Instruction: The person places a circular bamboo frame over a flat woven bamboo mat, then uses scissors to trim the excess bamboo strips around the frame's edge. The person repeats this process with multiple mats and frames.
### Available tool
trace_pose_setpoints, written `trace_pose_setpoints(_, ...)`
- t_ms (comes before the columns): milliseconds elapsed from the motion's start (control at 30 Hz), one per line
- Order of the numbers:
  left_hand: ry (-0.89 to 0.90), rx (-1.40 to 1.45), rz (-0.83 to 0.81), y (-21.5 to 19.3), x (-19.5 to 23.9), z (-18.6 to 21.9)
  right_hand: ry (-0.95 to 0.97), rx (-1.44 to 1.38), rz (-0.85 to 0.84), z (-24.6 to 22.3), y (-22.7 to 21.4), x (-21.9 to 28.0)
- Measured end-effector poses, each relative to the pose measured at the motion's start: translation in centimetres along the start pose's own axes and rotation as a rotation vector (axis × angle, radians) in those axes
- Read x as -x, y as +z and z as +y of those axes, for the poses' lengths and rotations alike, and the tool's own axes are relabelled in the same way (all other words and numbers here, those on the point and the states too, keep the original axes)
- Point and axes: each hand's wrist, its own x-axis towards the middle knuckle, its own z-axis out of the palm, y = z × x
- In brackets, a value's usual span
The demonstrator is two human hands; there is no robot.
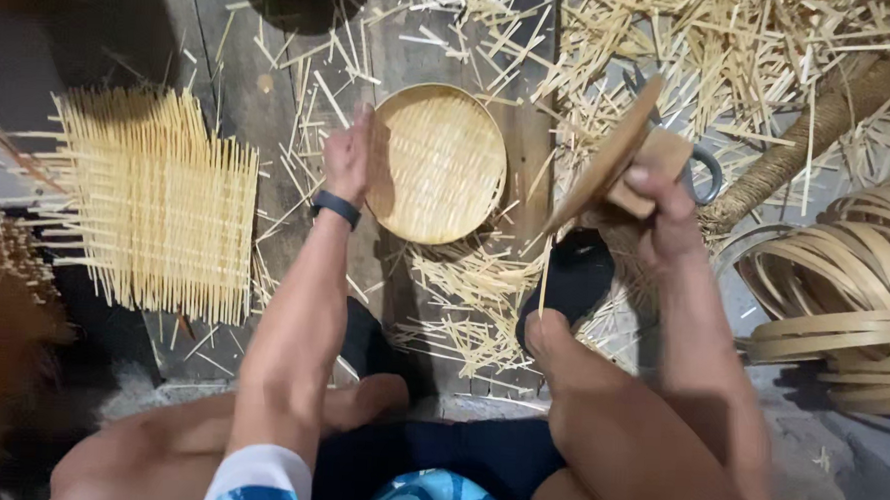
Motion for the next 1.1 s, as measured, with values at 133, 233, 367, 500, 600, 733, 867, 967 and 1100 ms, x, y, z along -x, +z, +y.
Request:
trace_pose_setpoints(133, -0.141, 0.315, -0.075, -0.1, -1.6, -0.5, -0.237, 1.115, 0.494, 0.0, -3.8, -3.7)
trace_pose_setpoints(233, 0.076, 0.219, 0.137, 0.4, -0.8, 1.8, -0.067, 1.415, 0.681, 1.2, -5.7, -4.4)
trace_pose_setpoints(367, 0.261, -0.293, 0.105, 4.5, 5.3, 6.0, -0.085, 1.487, 0.708, 3.0, -7.0, -5.3)
trace_pose_setpoints(500, 0.61, -0.412, -0.036, 8.6, 11.5, 7.2, -0.192, 1.718, 0.732, 3.7, -6.5, -4.8)
trace_pose_setpoints(600, 0.515, -0.339, 0.032, 10.4, 14.2, 6.3, -0.656, 1.593, 0.616, 5.3, -3.7, -3.9)
trace_pose_setpoints(733, 0.564, -0.303, 0.011, 11.1, 16.0, 4.8, 0.056, 0.435, 0.098, 8.9, 1.6, -5.3)
trace_pose_setpoints(867, 0.659, -0.232, -0.066, 11.0, 17.5, 4.5, 0.235, 0.247, -0.025, 11.5, 2.8, -6.2)
trace_pose_setpoints(967, 0.663, -0.227, -0.099, 10.5, 17.7, 4.5, 0.244, 0.25, 0.011, 12.7, 2.5, -6.5)
trace_pose_setpoints(1100, 0.668, -0.187, -0.096, 10.2, 17.5, 4.7, 0.244, 0.214, 0.053, 13.5, 2.3, -6.4)
